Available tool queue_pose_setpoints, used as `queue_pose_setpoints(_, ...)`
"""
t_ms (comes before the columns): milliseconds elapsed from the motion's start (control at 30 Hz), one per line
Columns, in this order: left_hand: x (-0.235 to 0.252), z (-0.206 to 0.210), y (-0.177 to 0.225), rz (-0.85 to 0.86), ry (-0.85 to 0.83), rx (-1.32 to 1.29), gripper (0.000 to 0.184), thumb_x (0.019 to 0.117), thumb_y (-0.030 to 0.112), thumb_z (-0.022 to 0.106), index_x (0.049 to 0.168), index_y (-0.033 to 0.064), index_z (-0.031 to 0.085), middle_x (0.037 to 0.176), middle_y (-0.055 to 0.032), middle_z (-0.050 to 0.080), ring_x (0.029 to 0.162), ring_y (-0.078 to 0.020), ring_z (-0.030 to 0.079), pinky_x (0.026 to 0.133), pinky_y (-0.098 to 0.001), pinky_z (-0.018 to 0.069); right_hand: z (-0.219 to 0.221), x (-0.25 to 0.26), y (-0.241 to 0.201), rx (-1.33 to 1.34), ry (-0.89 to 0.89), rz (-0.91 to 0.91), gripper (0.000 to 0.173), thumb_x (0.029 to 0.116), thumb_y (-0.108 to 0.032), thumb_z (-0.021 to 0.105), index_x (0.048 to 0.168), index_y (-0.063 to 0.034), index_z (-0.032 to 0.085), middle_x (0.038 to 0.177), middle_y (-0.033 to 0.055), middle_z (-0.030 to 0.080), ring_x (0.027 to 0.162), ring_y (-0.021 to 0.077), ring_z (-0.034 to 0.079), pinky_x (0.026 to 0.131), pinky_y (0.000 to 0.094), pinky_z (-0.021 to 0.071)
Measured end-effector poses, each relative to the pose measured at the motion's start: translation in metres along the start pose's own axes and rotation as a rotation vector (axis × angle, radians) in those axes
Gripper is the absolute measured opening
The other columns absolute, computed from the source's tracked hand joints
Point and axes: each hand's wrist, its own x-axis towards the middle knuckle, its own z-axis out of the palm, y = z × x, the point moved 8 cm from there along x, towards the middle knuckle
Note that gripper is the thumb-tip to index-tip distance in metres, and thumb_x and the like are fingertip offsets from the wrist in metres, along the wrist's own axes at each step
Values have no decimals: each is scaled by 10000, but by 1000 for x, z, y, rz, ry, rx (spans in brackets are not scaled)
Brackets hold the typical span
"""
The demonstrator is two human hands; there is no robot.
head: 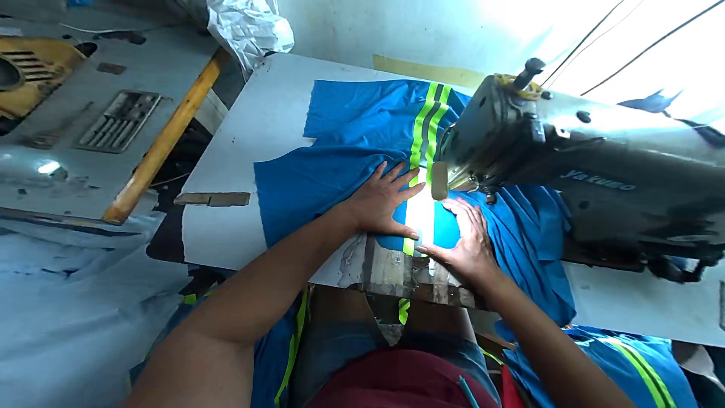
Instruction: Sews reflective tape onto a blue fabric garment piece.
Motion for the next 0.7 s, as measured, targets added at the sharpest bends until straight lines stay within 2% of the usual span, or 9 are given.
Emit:
queue_pose_setpoints(100, 7, -4, -5, -2, -24, -10, 1028, 800, 760, 641, 1566, 110, 424, 1660, -179, 305, 1564, -416, 171, 1219, -683, 71, 1, 7, 4, -9, -8, 29, 1003, 726, -726, 731, 1379, 18, 573, 1414, 169, 602, 1393, 342, 497, 1200, 609, 254)
queue_pose_setpoints(167, 11, -5, -10, 2, -27, -19, 1021, 815, 772, 613, 1570, 113, 416, 1665, -169, 299, 1567, -401, 172, 1224, -672, 73, 1, 12, 6, -13, -3, 25, 1006, 725, -722, 737, 1384, 19, 567, 1391, 185, 611, 1366, 351, 518, 1192, 601, 272)
queue_pose_setpoints(367, 22, -9, -19, 37, 18, -29, 1004, 827, 748, 609, 1554, 79, 434, 1649, -193, 324, 1559, -411, 198, 1211, -688, 102, 2, 26, 12, -68, -47, 79, 1022, 691, -718, 758, 1289, 94, 592, 1269, 269, 640, 1262, 427, 569, 1136, 607, 334)
queue_pose_setpoints(533, 33, -11, -30, 20, -46, -3, 1023, 843, 756, 592, 1584, 84, 380, 1674, -188, 267, 1570, -408, 151, 1214, -684, 83, 7, 37, 22, -103, -151, 185, 1032, 686, -707, 780, 1279, 116, 588, 1296, 314, 612, 1296, 464, 533, 1150, 578, 330)
queue_pose_setpoints(600, 37, -10, -34, 19, -33, 1, 1018, 836, 755, 592, 1585, 98, 385, 1672, -183, 275, 1568, -412, 156, 1212, -689, 89, 8, 40, 26, -100, -200, 231, 1007, 697, -685, 800, 1283, 107, 594, 1296, 314, 611, 1300, 461, 530, 1161, 587, 312)
queue_pose_setpoints(700, 43, -10, -40, -3, -50, 27, 1027, 838, 774, 572, 1601, 120, 357, 1680, -171, 261, 1570, -415, 140, 1212, -688, 82, 10, 47, 31, -101, -244, 275, 945, 706, -686, 802, 1222, 89, 638, 1220, 295, 651, 1233, 439, 584, 1108, 588, 384)
